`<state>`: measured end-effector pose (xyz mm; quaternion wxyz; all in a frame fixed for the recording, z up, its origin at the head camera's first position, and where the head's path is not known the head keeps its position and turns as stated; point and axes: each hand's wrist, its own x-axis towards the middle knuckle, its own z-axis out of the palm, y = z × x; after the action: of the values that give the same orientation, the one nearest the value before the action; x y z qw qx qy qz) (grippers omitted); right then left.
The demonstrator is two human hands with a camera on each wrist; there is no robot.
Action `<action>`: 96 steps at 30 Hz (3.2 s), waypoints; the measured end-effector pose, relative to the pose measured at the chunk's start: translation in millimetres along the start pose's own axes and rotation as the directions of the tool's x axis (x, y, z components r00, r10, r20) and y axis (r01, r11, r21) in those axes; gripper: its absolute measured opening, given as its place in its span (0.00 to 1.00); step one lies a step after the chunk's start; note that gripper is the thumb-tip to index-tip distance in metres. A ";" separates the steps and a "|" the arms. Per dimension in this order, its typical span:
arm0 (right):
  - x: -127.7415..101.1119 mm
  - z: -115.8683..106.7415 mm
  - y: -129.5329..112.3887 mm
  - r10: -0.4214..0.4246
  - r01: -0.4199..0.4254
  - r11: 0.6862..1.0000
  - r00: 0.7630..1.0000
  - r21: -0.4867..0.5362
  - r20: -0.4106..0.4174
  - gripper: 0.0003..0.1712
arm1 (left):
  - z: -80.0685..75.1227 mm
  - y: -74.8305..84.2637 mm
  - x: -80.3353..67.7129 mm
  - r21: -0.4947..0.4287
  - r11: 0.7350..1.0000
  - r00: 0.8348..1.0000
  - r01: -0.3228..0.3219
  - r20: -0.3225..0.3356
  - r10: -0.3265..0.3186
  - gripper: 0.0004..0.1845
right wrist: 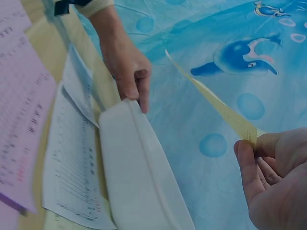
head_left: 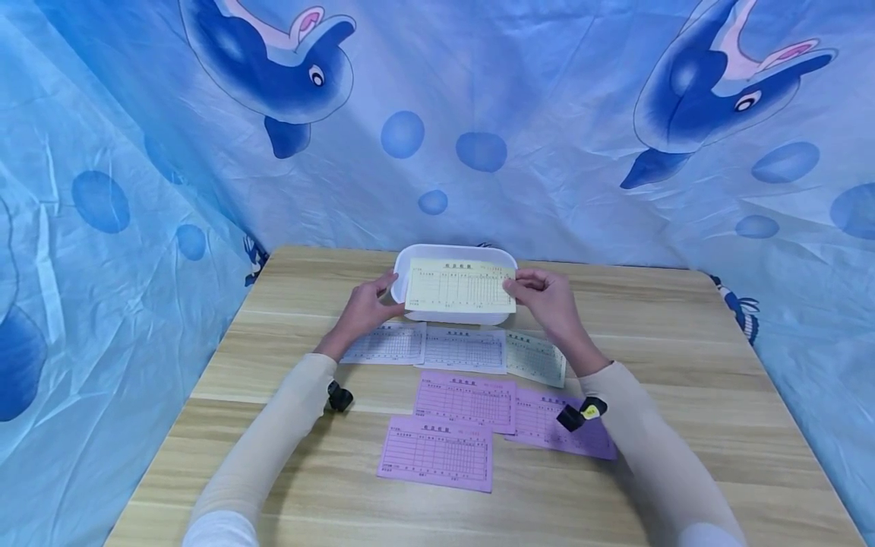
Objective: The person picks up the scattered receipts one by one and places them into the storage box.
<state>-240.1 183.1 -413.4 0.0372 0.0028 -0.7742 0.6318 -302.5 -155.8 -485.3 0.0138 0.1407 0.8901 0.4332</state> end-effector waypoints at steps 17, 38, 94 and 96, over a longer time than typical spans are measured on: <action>51.8 5.7 -1.0 -0.021 0.024 0.999 0.997 0.048 -0.071 0.19 | 0.5 -0.7 -1.7 0.013 1.000 1.000 -0.014 0.003 0.014 0.52; 81.3 41.2 21.3 0.064 -0.070 0.987 0.997 -0.144 -0.045 0.14 | 0.2 -2.8 -1.6 -0.023 0.999 0.999 -0.039 -0.014 0.039 0.52; 7.6 -28.0 0.9 -0.048 0.061 0.993 0.991 -0.101 0.122 0.25 | -1.7 5.2 -3.6 -0.017 1.000 1.000 -0.002 -0.002 0.002 0.51; -1.7 -31.4 3.4 -0.047 0.064 0.989 0.991 -0.136 0.124 0.25 | -1.4 4.6 -3.5 -0.019 1.000 1.000 -0.004 0.002 0.004 0.52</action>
<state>-236.9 214.4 -410.5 0.0082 0.0601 -0.8170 0.5734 -298.2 -155.1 -481.2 0.0152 0.1430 0.8857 0.4414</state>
